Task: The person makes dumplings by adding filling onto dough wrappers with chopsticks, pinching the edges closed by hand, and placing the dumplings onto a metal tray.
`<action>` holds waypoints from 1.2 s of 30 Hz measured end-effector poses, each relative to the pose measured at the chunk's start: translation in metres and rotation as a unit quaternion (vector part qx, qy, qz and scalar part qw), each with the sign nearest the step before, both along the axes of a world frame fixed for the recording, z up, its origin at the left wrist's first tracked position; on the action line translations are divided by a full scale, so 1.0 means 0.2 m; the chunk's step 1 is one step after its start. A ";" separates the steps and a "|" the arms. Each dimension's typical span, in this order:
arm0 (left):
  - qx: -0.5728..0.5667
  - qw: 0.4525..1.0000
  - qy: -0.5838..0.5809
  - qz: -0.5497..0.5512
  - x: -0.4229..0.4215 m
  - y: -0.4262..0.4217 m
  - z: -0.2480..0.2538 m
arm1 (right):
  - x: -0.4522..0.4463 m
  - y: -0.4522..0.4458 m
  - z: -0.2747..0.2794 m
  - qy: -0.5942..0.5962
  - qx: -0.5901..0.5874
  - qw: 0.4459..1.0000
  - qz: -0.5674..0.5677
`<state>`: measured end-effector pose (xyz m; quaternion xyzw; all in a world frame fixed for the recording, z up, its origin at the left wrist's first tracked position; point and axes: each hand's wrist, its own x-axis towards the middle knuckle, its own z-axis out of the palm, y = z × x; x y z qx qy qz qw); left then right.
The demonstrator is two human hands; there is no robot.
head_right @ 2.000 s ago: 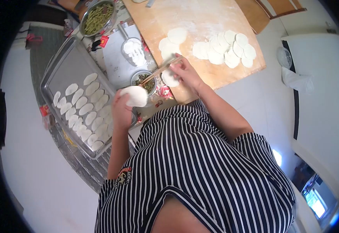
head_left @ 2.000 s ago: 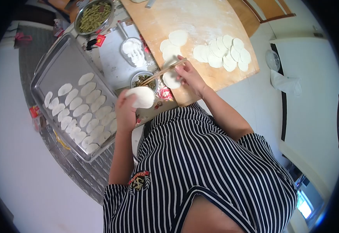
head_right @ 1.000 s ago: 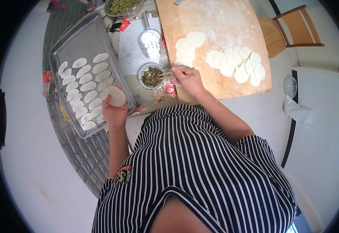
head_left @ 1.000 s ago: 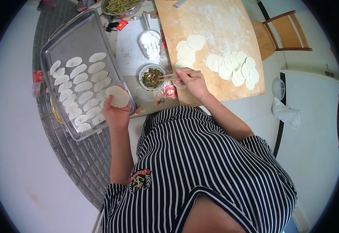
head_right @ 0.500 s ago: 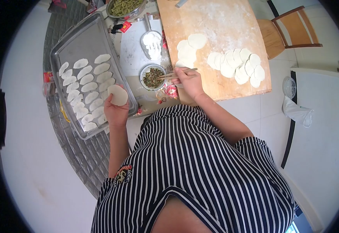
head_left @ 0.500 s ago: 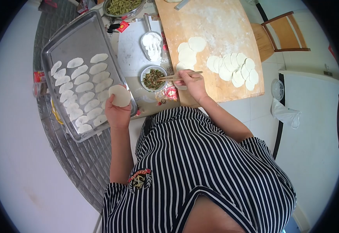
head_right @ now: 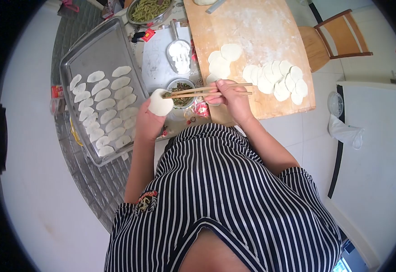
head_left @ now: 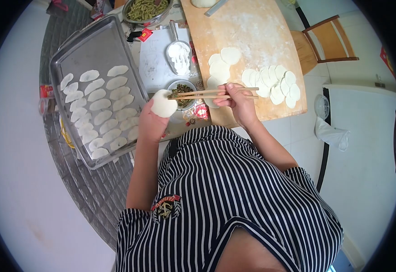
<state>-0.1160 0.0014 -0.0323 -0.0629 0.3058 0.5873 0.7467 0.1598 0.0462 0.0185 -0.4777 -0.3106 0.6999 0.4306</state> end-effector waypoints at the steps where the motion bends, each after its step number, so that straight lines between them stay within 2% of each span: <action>1: 0.000 1.000 -0.001 -0.002 0.03 0.01 0.03 | -0.02 0.00 0.02 0.004 0.001 1.000 0.013; 4: 0.015 0.996 -0.087 -0.030 0.10 0.05 0.12 | -0.06 0.02 0.06 -0.009 0.005 0.999 0.038; 8: 0.008 0.997 -0.066 -0.030 0.08 0.06 0.11 | -0.06 0.01 0.10 -0.044 0.007 0.997 0.056; 10: 0.004 0.996 -0.090 0.008 0.07 0.06 0.07 | -0.03 0.01 0.10 -0.044 0.010 0.998 0.053; 17: -0.019 0.998 -0.054 -0.012 0.06 0.08 0.09 | -0.08 0.02 0.14 -0.026 -0.001 1.000 0.009; 20: -0.016 0.998 -0.067 -0.012 0.06 0.09 0.07 | -0.11 0.04 0.12 -0.052 -0.010 0.998 0.037; 24: -0.006 0.998 -0.023 0.060 -0.08 0.05 -0.07 | -0.03 0.04 0.08 -0.042 0.007 0.998 0.042; 27: -0.017 0.995 -0.005 0.101 -0.19 0.03 -0.10 | -0.01 0.05 0.04 -0.109 0.007 0.994 0.001; 29: 0.034 0.994 0.068 0.082 -0.23 0.00 -0.12 | -0.02 0.05 -0.05 -0.155 0.001 0.988 0.020; 36: -0.018 0.990 -0.005 0.137 -0.24 -0.07 -0.13 | -0.10 0.04 -0.19 -0.187 -0.002 0.982 -0.002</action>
